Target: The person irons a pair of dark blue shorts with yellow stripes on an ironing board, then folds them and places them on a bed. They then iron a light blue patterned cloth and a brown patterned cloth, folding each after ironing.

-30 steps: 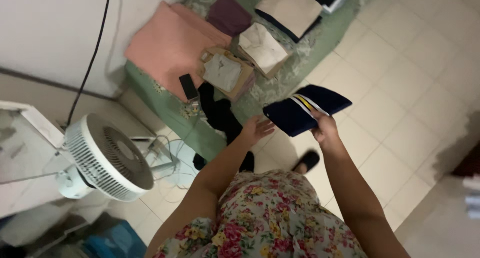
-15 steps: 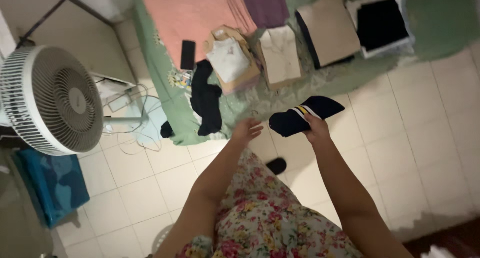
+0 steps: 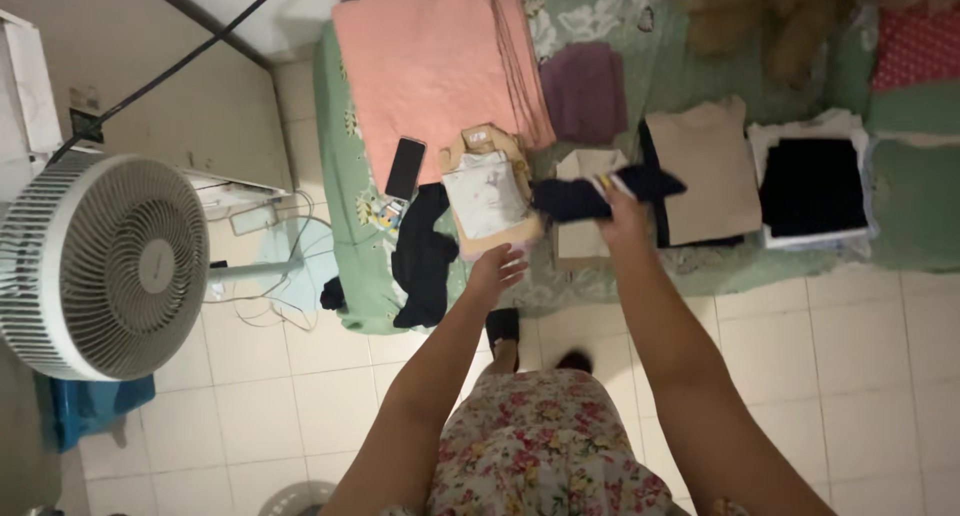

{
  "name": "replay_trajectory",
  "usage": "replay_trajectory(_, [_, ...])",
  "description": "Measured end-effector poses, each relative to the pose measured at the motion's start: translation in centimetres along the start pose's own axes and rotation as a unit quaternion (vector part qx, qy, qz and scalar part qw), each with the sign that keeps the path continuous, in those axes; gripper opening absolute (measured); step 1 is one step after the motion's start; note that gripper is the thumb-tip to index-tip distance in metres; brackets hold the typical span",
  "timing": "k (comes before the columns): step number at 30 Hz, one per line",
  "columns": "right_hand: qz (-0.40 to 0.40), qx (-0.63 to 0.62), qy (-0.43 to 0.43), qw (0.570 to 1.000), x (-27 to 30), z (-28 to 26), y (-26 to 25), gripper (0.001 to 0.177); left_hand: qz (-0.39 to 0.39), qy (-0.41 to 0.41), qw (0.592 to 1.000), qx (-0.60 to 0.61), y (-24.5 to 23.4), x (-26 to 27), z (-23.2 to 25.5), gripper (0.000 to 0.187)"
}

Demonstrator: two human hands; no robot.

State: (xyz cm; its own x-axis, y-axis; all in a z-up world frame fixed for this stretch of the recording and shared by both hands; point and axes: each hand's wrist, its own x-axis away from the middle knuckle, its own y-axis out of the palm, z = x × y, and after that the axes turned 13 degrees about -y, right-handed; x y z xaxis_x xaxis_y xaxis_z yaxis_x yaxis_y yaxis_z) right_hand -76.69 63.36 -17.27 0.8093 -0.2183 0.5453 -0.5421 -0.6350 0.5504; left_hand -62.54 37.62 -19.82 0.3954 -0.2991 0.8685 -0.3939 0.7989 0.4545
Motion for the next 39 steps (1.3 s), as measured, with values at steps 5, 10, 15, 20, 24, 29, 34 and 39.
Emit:
replay_trajectory(5, [0.000, -0.037, -0.027, 0.999, -10.3, -2.7, 5.5, 0.028, -0.009, 0.050, 0.998, 0.023, 3.5, -3.8, 2.8, 0.056])
replay_trajectory(10, [-0.061, -0.028, -0.068, 0.995, -14.8, -3.8, 8.1, 0.033, 0.021, 0.079, 0.995, 0.058, 5.6, -7.1, 2.5, 0.056])
replay_trajectory(15, [0.059, 0.143, 0.138, 0.978, -10.1, -3.3, 5.0, 0.021, 0.048, 0.085, 0.987, 0.129, 6.4, -9.1, -2.0, 0.057])
replay_trajectory(20, [-0.060, 0.255, 0.254, 0.931, -4.4, -1.1, 0.6, 0.023, 0.085, 0.058, 0.977, 0.186, 6.0, -7.3, -6.4, 0.057])
replay_trajectory(24, [-0.155, 0.355, 0.298, 0.872, -2.4, 1.6, -2.2, 0.026, 0.115, 0.104, 0.963, 0.221, 4.3, -3.9, -7.7, 0.055])
replay_trajectory(29, [-0.267, 0.419, 0.270, 0.825, -0.4, 4.4, 2.0, 0.024, 0.177, 0.194, 0.924, 0.279, 0.0, 2.5, -8.2, 0.049])
replay_trajectory(34, [-0.399, 0.454, 0.228, 0.763, 3.6, 8.4, 9.8, 0.020, 0.227, 0.327, 0.855, 0.333, -8.6, 11.1, -6.4, 0.050])
replay_trajectory(39, [-0.491, 0.502, 0.091, 0.706, 9.7, 16.8, 22.2, 0.019, 0.336, 0.456, 0.769, 0.296, -19.7, 21.2, -0.2, 0.072])
